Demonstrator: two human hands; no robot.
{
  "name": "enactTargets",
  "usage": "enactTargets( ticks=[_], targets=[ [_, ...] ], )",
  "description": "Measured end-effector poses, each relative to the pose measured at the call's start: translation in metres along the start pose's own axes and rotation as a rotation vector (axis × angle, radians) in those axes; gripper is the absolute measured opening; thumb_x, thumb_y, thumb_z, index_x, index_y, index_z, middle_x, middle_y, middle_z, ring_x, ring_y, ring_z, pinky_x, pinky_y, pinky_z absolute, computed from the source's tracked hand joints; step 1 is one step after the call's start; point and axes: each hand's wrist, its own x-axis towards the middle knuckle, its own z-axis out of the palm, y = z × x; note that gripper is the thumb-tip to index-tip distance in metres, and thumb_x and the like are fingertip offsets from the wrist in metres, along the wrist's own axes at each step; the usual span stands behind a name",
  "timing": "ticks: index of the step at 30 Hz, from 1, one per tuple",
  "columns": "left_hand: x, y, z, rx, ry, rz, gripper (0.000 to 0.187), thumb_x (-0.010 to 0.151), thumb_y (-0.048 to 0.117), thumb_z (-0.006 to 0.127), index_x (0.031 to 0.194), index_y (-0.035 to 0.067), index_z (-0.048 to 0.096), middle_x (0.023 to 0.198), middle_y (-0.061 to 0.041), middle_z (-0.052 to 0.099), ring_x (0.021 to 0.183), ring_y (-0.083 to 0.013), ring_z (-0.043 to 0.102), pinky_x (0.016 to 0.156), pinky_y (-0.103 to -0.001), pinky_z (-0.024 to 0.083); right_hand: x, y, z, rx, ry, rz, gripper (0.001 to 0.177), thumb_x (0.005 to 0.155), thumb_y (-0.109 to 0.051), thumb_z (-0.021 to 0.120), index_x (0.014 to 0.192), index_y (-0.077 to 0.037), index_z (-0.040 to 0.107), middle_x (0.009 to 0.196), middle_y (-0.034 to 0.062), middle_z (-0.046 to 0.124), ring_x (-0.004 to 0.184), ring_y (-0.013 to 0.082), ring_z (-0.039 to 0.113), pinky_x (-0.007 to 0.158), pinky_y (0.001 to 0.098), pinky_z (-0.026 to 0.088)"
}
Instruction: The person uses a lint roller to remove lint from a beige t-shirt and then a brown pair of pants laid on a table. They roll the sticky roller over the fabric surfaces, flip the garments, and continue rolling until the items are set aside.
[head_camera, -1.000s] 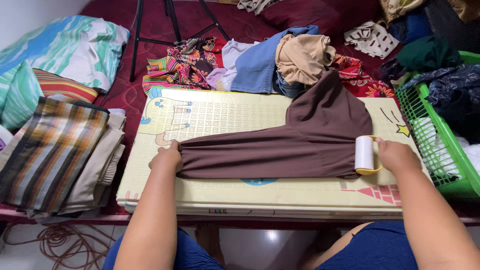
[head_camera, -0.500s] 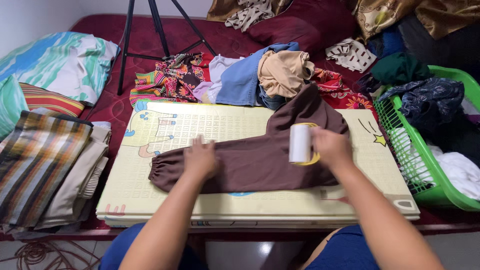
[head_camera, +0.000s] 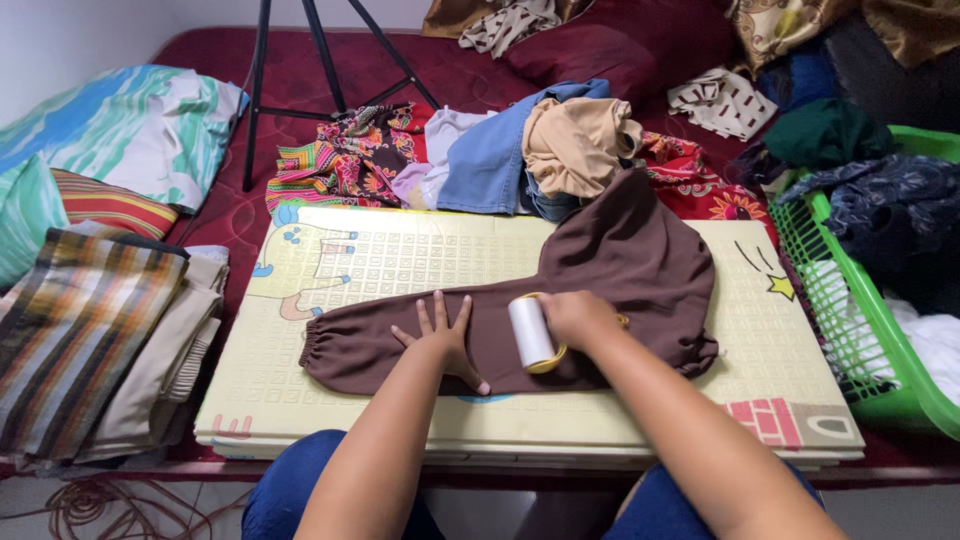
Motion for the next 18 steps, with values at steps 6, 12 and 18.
enactTargets(
  ticks=[6, 12, 18],
  targets=[
    [0.003, -0.001, -0.002, -0.005, -0.023, -0.005, 0.169, 0.043, 0.067, 0.096, 0.159, 0.042, -0.025, 0.165, -0.013, -0.041, 0.153, -0.0437, -0.032, 0.111, -0.085, -0.001, 0.021, 0.120, -0.033, -0.121, 0.069, 0.217, 0.060, 0.104, -0.052, 0.034, 0.115, -0.010, 0.076, 0.123, 0.0252, 0.068, 0.117, 0.0467, 0.063, 0.104, 0.0535, 0.047],
    [0.000, 0.002, -0.004, -0.008, -0.004, -0.014, 0.169, 0.045, 0.064, 0.098, 0.159, 0.043, -0.025, 0.166, -0.012, -0.040, 0.152, -0.0421, -0.034, 0.110, -0.086, -0.001, 0.001, 0.224, -0.056, -0.102, 0.162, 0.402, 0.064, 0.108, -0.051, 0.031, 0.117, -0.008, 0.077, 0.122, 0.0244, 0.073, 0.116, 0.0455, 0.067, 0.102, 0.0545, 0.051],
    [-0.002, 0.001, 0.001, 0.001, 0.020, -0.027, 0.166, 0.046, 0.063, 0.098, 0.159, 0.045, -0.022, 0.167, -0.009, -0.037, 0.154, -0.0401, -0.031, 0.111, -0.084, 0.000, -0.006, 0.280, -0.050, 0.001, 0.250, 0.589, 0.067, 0.107, -0.054, 0.037, 0.120, 0.000, 0.075, 0.127, 0.0293, 0.068, 0.119, 0.0479, 0.064, 0.102, 0.0552, 0.048]
  ],
)
